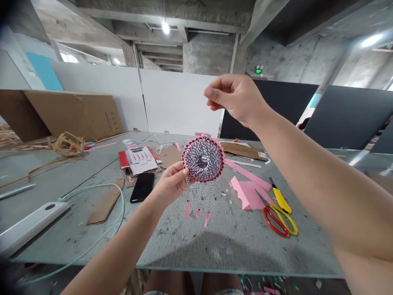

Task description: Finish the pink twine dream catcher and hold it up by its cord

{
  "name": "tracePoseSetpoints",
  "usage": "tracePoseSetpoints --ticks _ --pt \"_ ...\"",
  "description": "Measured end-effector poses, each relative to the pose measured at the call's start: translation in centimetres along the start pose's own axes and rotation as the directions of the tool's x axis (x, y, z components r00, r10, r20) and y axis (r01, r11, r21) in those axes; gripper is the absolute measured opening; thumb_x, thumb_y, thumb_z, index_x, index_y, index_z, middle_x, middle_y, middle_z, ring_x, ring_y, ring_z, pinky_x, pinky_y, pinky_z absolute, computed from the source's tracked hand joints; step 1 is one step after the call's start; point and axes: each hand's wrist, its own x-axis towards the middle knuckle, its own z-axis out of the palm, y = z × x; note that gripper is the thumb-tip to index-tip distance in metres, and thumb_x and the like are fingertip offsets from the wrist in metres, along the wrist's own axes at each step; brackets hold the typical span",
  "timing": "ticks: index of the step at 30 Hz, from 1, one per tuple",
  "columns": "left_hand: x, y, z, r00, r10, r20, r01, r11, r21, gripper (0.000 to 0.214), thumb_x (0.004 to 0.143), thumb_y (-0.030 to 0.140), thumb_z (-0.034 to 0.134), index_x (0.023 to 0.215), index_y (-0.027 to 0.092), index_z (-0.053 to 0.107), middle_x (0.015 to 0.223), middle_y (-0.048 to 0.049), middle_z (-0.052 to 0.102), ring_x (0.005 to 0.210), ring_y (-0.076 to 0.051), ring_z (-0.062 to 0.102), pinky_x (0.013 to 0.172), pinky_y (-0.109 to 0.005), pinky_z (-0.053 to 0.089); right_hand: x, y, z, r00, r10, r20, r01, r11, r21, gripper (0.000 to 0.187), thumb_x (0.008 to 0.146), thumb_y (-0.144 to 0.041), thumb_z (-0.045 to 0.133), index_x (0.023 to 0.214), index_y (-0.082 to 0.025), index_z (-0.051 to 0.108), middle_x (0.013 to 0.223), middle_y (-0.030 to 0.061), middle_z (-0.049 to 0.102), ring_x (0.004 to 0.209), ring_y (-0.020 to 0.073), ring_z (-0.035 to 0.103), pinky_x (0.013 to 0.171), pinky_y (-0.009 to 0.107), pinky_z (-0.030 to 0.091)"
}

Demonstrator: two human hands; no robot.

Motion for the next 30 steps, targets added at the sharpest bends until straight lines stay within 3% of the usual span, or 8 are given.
tracePoseSetpoints --ticks 5,9,13,16,19,22,25,30 --pt "-0.3 0.0 0.2 0.999 -0.012 -0.045 0.011 1.0 -0.012 0.032 0.071 0.031 0.088 0.095 0.016 0.075 0.091 -0.0062 0.076 0.076 -0.014 0.07 0.077 -0.027 0.057 -0.4 0.8 -0.8 0.997 0.045 -0.056 -0.047 0.999 -0.021 0.033 0.072 -0.047 0.087 0.081 -0.019 0.071 0.076 0.0024 0.068 0.073 0.0132 0.063 0.078 0.033 0.057" --pt "-0.5 0.0 0.4 0.99 -0.051 -0.129 0.047 0.998 -0.034 0.035 0.073 0.03 0.086 0.103 0.016 0.074 0.096 -0.0062 0.076 0.079 -0.014 0.071 0.073 -0.026 0.058 -2.2 2.3 -0.8 0.982 0.173 -0.075 -0.174 0.985 -0.011 0.036 0.078 -0.053 0.081 0.082 -0.018 0.07 0.079 0.0049 0.068 0.073 0.0144 0.063 0.076 0.034 0.055" --pt "-0.5 0.0 1.0 0.979 -0.063 -0.194 0.049 0.996 -0.078 0.033 0.073 0.027 0.086 0.101 0.017 0.073 0.098 -0.0058 0.076 0.077 -0.013 0.07 0.072 -0.026 0.058 -5.5 4.2 -0.6 0.946 0.322 0.021 -0.323 0.946 0.031 0.047 0.085 -0.065 0.066 0.092 -0.019 0.068 0.091 0.0086 0.067 0.082 0.0187 0.064 0.081 0.037 0.053" --pt "-0.4 -0.3 1.8 0.977 -0.082 -0.195 0.064 0.994 -0.093 0.034 0.071 0.029 0.088 0.099 0.017 0.073 0.095 -0.0054 0.077 0.077 -0.014 0.071 0.073 -0.027 0.058 -7.9 5.0 -0.4 0.925 0.362 0.118 -0.376 0.917 0.133 0.051 0.083 -0.07 0.065 0.104 -0.023 0.067 0.114 0.0113 0.067 0.108 0.0258 0.063 0.095 0.04 0.052" --pt "-0.5 -1.0 2.7 0.98 -0.111 -0.166 0.096 0.991 -0.095 0.034 0.071 0.03 0.088 0.099 0.017 0.073 0.093 -0.0045 0.077 0.076 -0.014 0.071 0.071 -0.026 0.058 -9.5 5.1 -0.3 0.888 0.417 0.195 -0.458 0.844 0.279 0.059 0.08 -0.077 0.061 0.113 -0.028 0.066 0.125 0.0099 0.065 0.118 0.0286 0.06 0.098 0.042 0.053" --pt "-1.0 -1.9 3.3 0.978 -0.157 -0.136 0.141 0.983 -0.12 0.033 0.072 0.031 0.087 0.099 0.018 0.073 0.093 -0.0047 0.077 0.075 -0.014 0.071 0.072 -0.026 0.058 -10.2 5.0 -0.7 0.814 0.475 0.335 -0.575 0.74 0.349 0.058 0.083 -0.076 0.058 0.113 -0.027 0.068 0.117 0.0084 0.07 0.106 0.0253 0.066 0.092 0.04 0.056" --pt "-1.7 -2.7 3.7 0.974 -0.186 -0.128 0.168 0.976 -0.135 0.032 0.074 0.032 0.086 0.099 0.018 0.073 0.096 -0.0059 0.077 0.079 -0.015 0.072 0.075 -0.028 0.058 -10.6 5.1 -1.4 0.756 0.522 0.396 -0.646 0.696 0.315 0.041 0.081 -0.059 0.073 0.1 -0.023 0.073 0.101 0.0067 0.073 0.089 0.0194 0.068 0.081 0.033 0.057" --pt "-2.5 -3.5 3.7 0.973 -0.217 -0.08 0.205 0.969 -0.141 0.034 0.074 0.033 0.087 0.101 0.017 0.074 0.095 -0.007 0.077 0.079 -0.016 0.072 0.075 -0.027 0.058 -11.1 5.6 -3.0 0.761 0.531 0.373 -0.641 0.706 0.302 0.027 0.075 -0.037 0.085 0.094 -0.021 0.074 0.08 0.0004 0.07 0.067 0.01 0.062 0.063 0.024 0.053"
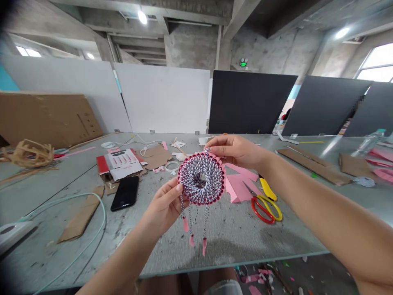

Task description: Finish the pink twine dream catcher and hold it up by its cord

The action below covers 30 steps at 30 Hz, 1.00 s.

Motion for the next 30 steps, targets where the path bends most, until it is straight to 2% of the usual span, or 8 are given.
tracePoseSetpoints --ticks 5,8,13,16,19,23,26,30 --pt "-0.2 -0.4 -0.4 1.0 -0.022 -0.02 0.022 1.0 -0.002 0.037 0.072 0.033 0.088 0.103 0.017 0.075 0.094 -0.0061 0.077 0.075 -0.013 0.071 0.073 -0.024 0.058 -0.3 -0.1 -1.7 0.993 -0.102 -0.059 0.101 0.995 -0.023 0.025 0.073 -0.032 0.087 0.091 -0.021 0.073 0.072 -0.0031 0.065 0.057 0.0073 0.058 0.057 0.023 0.052" --pt "-0.2 -0.5 -0.7 0.999 -0.02 -0.044 0.02 1.0 0.013 0.037 0.074 0.033 0.086 0.105 0.017 0.074 0.095 -0.0058 0.077 0.075 -0.013 0.071 0.073 -0.024 0.058 -0.3 -0.4 -2.5 0.985 -0.109 -0.136 0.099 0.992 -0.076 0.024 0.068 -0.031 0.09 0.084 -0.021 0.074 0.071 -0.0024 0.066 0.055 0.0074 0.058 0.056 0.025 0.053" --pt "-0.2 -0.6 -1.2 0.998 -0.004 -0.064 0.005 1.0 0.011 0.033 0.077 0.033 0.084 0.103 0.017 0.073 0.094 -0.0053 0.077 0.077 -0.012 0.071 0.073 -0.023 0.058 -0.7 -0.9 -2.6 0.982 -0.099 -0.16 0.07 0.982 -0.176 0.026 0.068 -0.04 0.089 0.086 -0.023 0.08 0.089 0.0046 0.073 0.073 0.014 0.068 0.075 0.034 0.063" --pt "-0.4 -0.7 -1.4 0.996 -0.008 -0.085 0.007 1.0 -0.011 0.033 0.075 0.031 0.085 0.102 0.016 0.073 0.094 -0.0051 0.077 0.075 -0.011 0.07 0.072 -0.022 0.058 -1.1 -1.3 -1.9 0.99 -0.092 -0.108 0.066 0.972 -0.225 0.028 0.071 -0.04 0.086 0.094 -0.025 0.081 0.104 0.0065 0.073 0.088 0.0181 0.071 0.089 0.039 0.063" --pt "-0.5 -0.7 -1.5 0.994 -0.025 -0.107 0.021 0.999 -0.036 0.036 0.072 0.031 0.088 0.101 0.015 0.074 0.092 -0.0051 0.076 0.073 -0.011 0.07 0.072 -0.023 0.058 -1.2 -1.7 -1.1 0.99 -0.112 -0.09 0.082 0.955 -0.286 0.027 0.075 -0.037 0.084 0.098 -0.025 0.081 0.113 0.0065 0.072 0.096 0.0191 0.071 0.095 0.04 0.062" --pt "-0.7 -0.9 -1.6 0.993 -0.025 -0.112 0.02 0.999 -0.048 0.038 0.069 0.03 0.09 0.1 0.015 0.074 0.091 -0.0051 0.077 0.074 -0.012 0.07 0.072 -0.023 0.057 -0.9 -2.4 0.0 0.976 -0.158 -0.152 0.108 0.951 -0.29 0.029 0.072 -0.032 0.086 0.099 -0.025 0.078 0.097 0.0052 0.076 0.085 0.0188 0.073 0.086 0.041 0.064" --pt "-0.7 -0.9 -1.8 0.992 -0.011 -0.124 0.004 0.998 -0.06 0.037 0.068 0.03 0.09 0.099 0.016 0.074 0.09 -0.0038 0.076 0.075 -0.011 0.069 0.072 -0.022 0.056 -0.6 -2.8 0.9 0.954 -0.216 -0.206 0.148 0.942 -0.3 0.024 0.069 -0.032 0.089 0.085 -0.024 0.073 0.087 0.0047 0.077 0.078 0.0193 0.073 0.077 0.04 0.064" --pt "-1.0 -0.9 -2.0 0.991 -0.017 -0.131 0.007 0.997 -0.075 0.038 0.067 0.031 0.091 0.097 0.017 0.073 0.085 -0.0015 0.075 0.07 -0.009 0.068 0.069 -0.021 0.055 -0.4 -3.0 1.7 0.936 -0.284 -0.208 0.188 0.904 -0.385 0.021 0.07 -0.037 0.088 0.074 -0.024 0.072 0.087 0.0064 0.078 0.077 0.0208 0.074 0.073 0.039 0.063"
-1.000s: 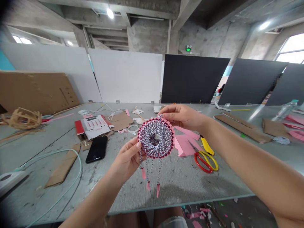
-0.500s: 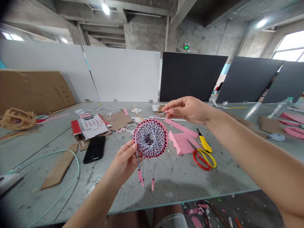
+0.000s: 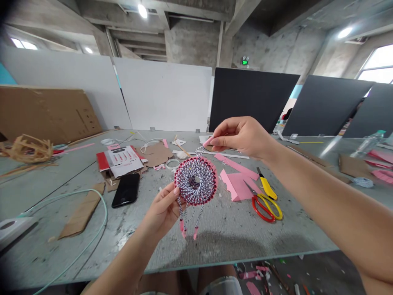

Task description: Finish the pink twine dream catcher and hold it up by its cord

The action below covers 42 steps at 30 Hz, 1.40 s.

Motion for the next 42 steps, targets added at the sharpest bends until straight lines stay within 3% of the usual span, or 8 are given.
tracePoseSetpoints --ticks 6,13,22,25,27,29,33,42 --pt "-0.4 0.3 -0.1 1.0 0.007 -0.005 -0.007 1.0 0.001 0.038 0.067 0.031 0.091 0.096 0.016 0.073 0.085 -0.0027 0.074 0.069 -0.01 0.066 0.07 -0.022 0.056 0.0 -1.3 0.2 0.991 0.017 0.129 0.002 0.989 -0.146 0.026 0.072 -0.042 0.086 0.073 -0.024 0.067 0.071 0.0032 0.072 0.096 0.0283 0.074 0.075 0.038 0.061" --pt "-0.3 0.2 -0.2 1.0 0.017 -0.019 -0.017 0.999 -0.034 0.037 0.067 0.028 0.091 0.097 0.016 0.074 0.09 -0.0027 0.074 0.072 -0.01 0.066 0.071 -0.022 0.054 1.3 -4.9 0.1 0.987 0.018 0.161 0.037 0.941 -0.337 0.032 0.08 -0.051 0.077 0.078 -0.023 0.061 0.078 0.0044 0.072 0.079 0.0224 0.07 0.06 0.034 0.052" --pt "0.7 2.3 -0.6 0.981 0.172 0.093 -0.181 0.978 0.107 0.035 0.069 0.028 0.067 0.103 0.022 0.072 0.103 -0.0064 0.072 0.095 -0.023 0.065 0.08 -0.033 0.052 3.9 -8.5 -0.3 0.971 -0.033 0.237 0.154 0.843 -0.515 0.025 0.078 -0.039 0.082 0.078 -0.023 0.063 0.081 0.0045 0.071 0.088 0.0238 0.067 0.07 0.036 0.052" --pt "2.2 5.6 1.0 0.906 0.418 -0.062 -0.34 0.808 0.482 0.025 0.08 0.031 0.063 0.102 0.022 0.072 0.109 -0.0067 0.072 0.107 -0.025 0.063 0.09 -0.036 0.049 4.6 -8.8 -0.2 0.965 -0.056 0.257 0.193 0.812 -0.55 0.021 0.081 -0.034 0.08 0.077 -0.023 0.063 0.082 0.0045 0.072 0.08 0.0204 0.066 0.068 0.035 0.05" --pt "3.2 8.2 2.9 0.804 0.592 0.048 -0.457 0.564 0.688 0.024 0.086 0.034 0.066 0.107 0.023 0.073 0.116 -0.0064 0.072 0.113 -0.024 0.061 0.096 -0.035 0.048 5.1 -8.7 0.1 0.956 -0.058 0.287 0.216 0.801 -0.558 0.019 0.083 -0.03 0.077 0.076 -0.022 0.062 0.082 0.0043 0.072 0.076 0.0187 0.066 0.067 0.035 0.049" --pt "4.1 10.2 5.2 0.791 0.557 0.254 -0.538 0.434 0.723 0.025 0.09 0.038 0.066 0.108 0.023 0.075 0.116 -0.0063 0.074 0.112 -0.022 0.064 0.099 -0.034 0.047 5.7 -8.4 0.6 0.948 -0.059 0.313 0.235 0.791 -0.565 0.016 0.085 -0.025 0.073 0.075 -0.022 0.062 0.078 0.0032 0.072 0.071 0.0169 0.065 0.066 0.035 0.049" --pt "5.2 11.6 8.1 0.826 0.381 0.414 -0.56 0.478 0.676 0.023 0.091 0.034 0.067 0.101 0.016 0.077 0.098 -0.0084 0.078 0.093 -0.018 0.07 0.091 -0.033 0.051 6.5 -7.5 1.7 0.95 -0.082 0.301 0.233 0.828 -0.511 0.018 0.082 -0.023 0.075 0.071 -0.021 0.06 0.07 0.001 0.069 0.068 0.017 0.068 0.068 0.034 0.052" --pt "5.4 11.2 7.0 0.805 0.527 0.272 -0.552 0.497 0.67 0.025 0.088 0.04 0.072 0.096 0.018 0.08 0.078 -0.0057 0.077 0.072 -0.014 0.067 0.074 -0.029 0.052 6.5 -5.8 1.8 0.974 -0.127 0.189 0.152 0.981 -0.124 0.026 0.071 -0.038 0.085 0.085 -0.021 0.072 0.084 0.0029 0.075 0.083 0.0193 0.073 0.082 0.035 0.063"
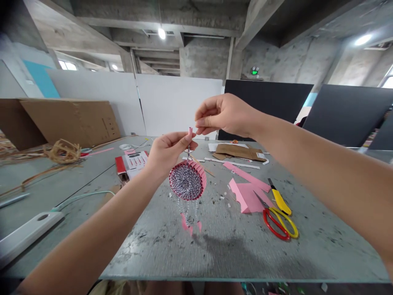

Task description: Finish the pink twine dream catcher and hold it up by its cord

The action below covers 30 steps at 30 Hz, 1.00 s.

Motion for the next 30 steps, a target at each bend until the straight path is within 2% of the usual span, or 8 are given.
tracePoseSetpoints --ticks 4,9,15,20,26,30 --pt "-0.3 0.9 0.1 0.999 -0.035 -0.02 0.035 0.999 0.017 0.022 0.089 0.037 0.072 0.097 0.018 0.08 0.08 -0.0067 0.078 0.077 -0.015 0.07 0.073 -0.029 0.053 0.0 0.0 0.3 1.0 0.01 0.012 -0.01 0.999 -0.035 0.027 0.07 -0.042 0.085 0.087 -0.022 0.077 0.082 0.001 0.076 0.079 0.017 0.072 0.079 0.032 0.063" --pt "-0.1 1.1 0.1 1.0 0.005 0.006 -0.005 1.0 0.001 0.021 0.089 0.033 0.071 0.097 0.016 0.079 0.081 -0.0065 0.078 0.076 -0.014 0.069 0.074 -0.029 0.053 0.1 -0.3 0.9 0.999 -0.033 0.003 0.033 0.995 -0.09 0.028 0.07 -0.046 0.084 0.083 -0.022 0.078 0.081 0.0021 0.075 0.075 0.017 0.071 0.075 0.032 0.062" --pt "0.1 0.4 -0.2 1.0 -0.002 -0.003 0.002 1.0 0.011 0.022 0.087 0.037 0.073 0.095 0.018 0.08 0.079 -0.0063 0.078 0.073 -0.015 0.068 0.071 -0.031 0.051 0.3 -0.6 0.7 0.998 -0.047 0.029 0.052 0.974 -0.222 0.02 0.076 -0.04 0.08 0.081 -0.022 0.073 0.084 0.0032 0.075 0.08 0.0198 0.069 0.071 0.035 0.057" --pt "-0.1 0.4 -0.3 0.997 -0.045 0.055 0.044 0.999 0.027 0.027 0.085 0.041 0.075 0.096 0.018 0.08 0.083 -0.0083 0.079 0.076 -0.017 0.069 0.073 -0.033 0.05 0.3 -0.6 0.6 0.994 -0.022 0.106 0.056 0.942 -0.331 0.009 0.078 -0.031 0.075 0.077 -0.024 0.069 0.079 -0.0006 0.071 0.08 0.0174 0.066 0.077 0.033 0.051" --pt "-0.6 0.6 -0.3 0.993 -0.078 0.093 0.071 0.994 0.077 0.025 0.084 0.041 0.075 0.093 0.018 0.079 0.089 -0.0084 0.08 0.082 -0.019 0.07 0.076 -0.034 0.05 0.4 -0.3 0.0 0.981 0.047 0.189 0.007 0.962 -0.274 0.011 0.08 -0.031 0.074 0.075 -0.024 0.068 0.076 -0.0011 0.069 0.077 0.0163 0.063 0.074 0.032 0.049" --pt "-1.0 0.2 -0.3 0.985 -0.122 0.123 0.107 0.986 0.124 0.018 0.085 0.036 0.073 0.088 0.02 0.079 0.087 -0.0074 0.08 0.078 -0.019 0.069 0.073 -0.034 0.049 0.7 0.1 -1.0 0.991 0.04 0.131 -0.016 0.984 -0.177 0.013 0.082 -0.021 0.074 0.074 -0.021 0.064 0.07 -0.0009 0.063 0.069 0.0129 0.056 0.069 0.031 0.044"
